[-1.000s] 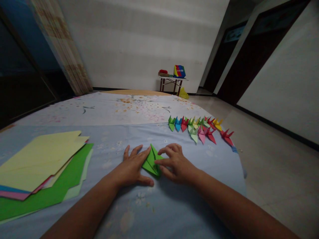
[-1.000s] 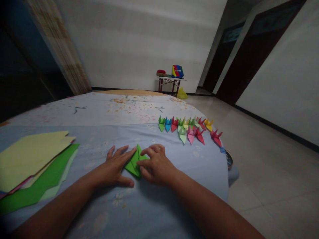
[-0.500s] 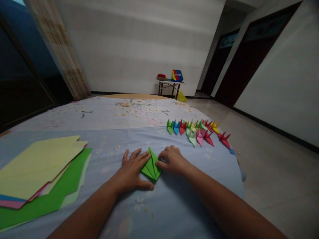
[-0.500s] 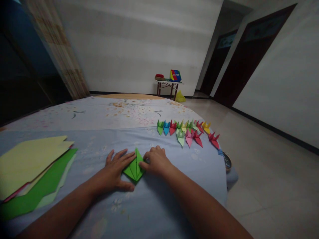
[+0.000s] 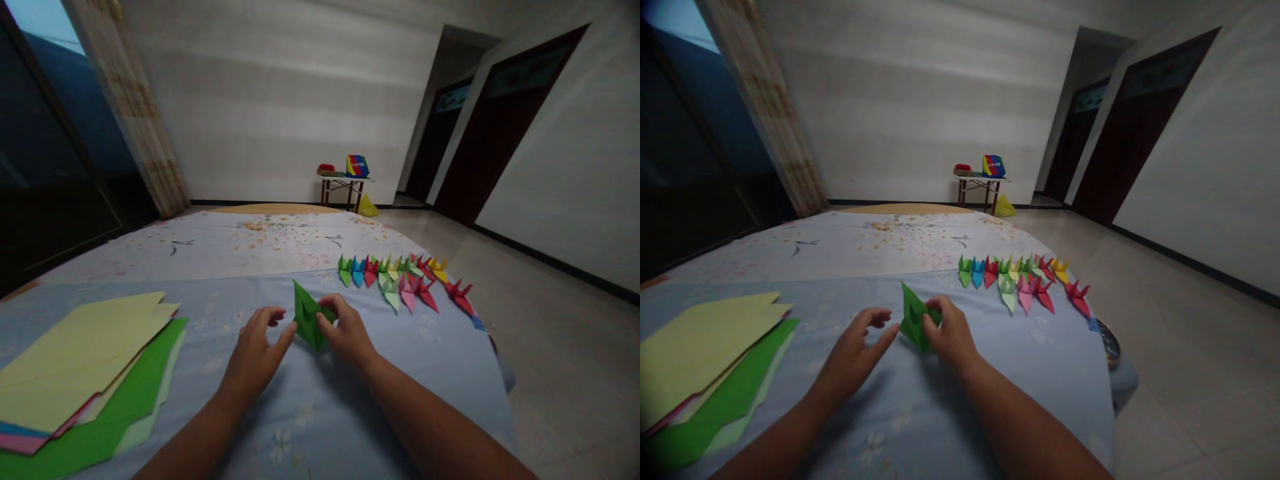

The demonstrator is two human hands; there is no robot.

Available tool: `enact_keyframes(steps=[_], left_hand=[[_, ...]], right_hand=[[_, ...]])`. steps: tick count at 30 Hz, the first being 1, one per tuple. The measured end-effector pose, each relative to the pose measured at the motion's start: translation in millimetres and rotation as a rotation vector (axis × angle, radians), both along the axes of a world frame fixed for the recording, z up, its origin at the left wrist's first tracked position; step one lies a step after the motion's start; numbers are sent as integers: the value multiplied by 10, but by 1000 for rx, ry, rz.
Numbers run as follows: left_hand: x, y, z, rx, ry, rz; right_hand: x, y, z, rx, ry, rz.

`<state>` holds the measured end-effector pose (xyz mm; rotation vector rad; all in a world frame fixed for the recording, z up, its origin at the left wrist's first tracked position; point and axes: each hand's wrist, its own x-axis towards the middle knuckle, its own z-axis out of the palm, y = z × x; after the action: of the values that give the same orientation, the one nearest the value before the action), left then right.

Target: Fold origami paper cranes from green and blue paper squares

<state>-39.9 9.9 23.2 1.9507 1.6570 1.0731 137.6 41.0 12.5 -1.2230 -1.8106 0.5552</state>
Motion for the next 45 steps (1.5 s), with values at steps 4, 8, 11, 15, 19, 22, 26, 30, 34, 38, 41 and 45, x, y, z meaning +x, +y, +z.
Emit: enact_keyframes(steps=[4,8,11,15,19,22,26,30,34,38,41,45], left_hand=[[110,-31,74,-206,-459,-135],[150,-29,46,-271,-641,-208],[137,-15,30,-309,-776,-198],[124,5,40,-323,-877,-177],[121,9,40,-415,-927,-200],[113,11,31,-465,-938,-214],[86,34,8,-477,-912,-187],[59,62,-31,-480,-894,-179],[44,72,-59,-503,-888,-183],[21,80,-42,-521,-905,-143],[-4,95,-22,-532,-916,-127],[-29,116,-32,-527,-917,-121]], right_hand=[[3,-57,-1,279,-90,61],[-10,-125,-12,363,-187,221],[-6,-158,-1,349,-218,300],[30,-157,32,325,-141,336],[79,-80,8,286,6,175],[101,-6,-54,133,101,123],[82,37,-121,-161,234,173],[44,24,-137,-233,326,177],[68,2,-118,-257,323,238],[154,-8,-63,-140,209,309],[219,-8,-19,39,55,414],[257,-21,10,136,-131,470]])
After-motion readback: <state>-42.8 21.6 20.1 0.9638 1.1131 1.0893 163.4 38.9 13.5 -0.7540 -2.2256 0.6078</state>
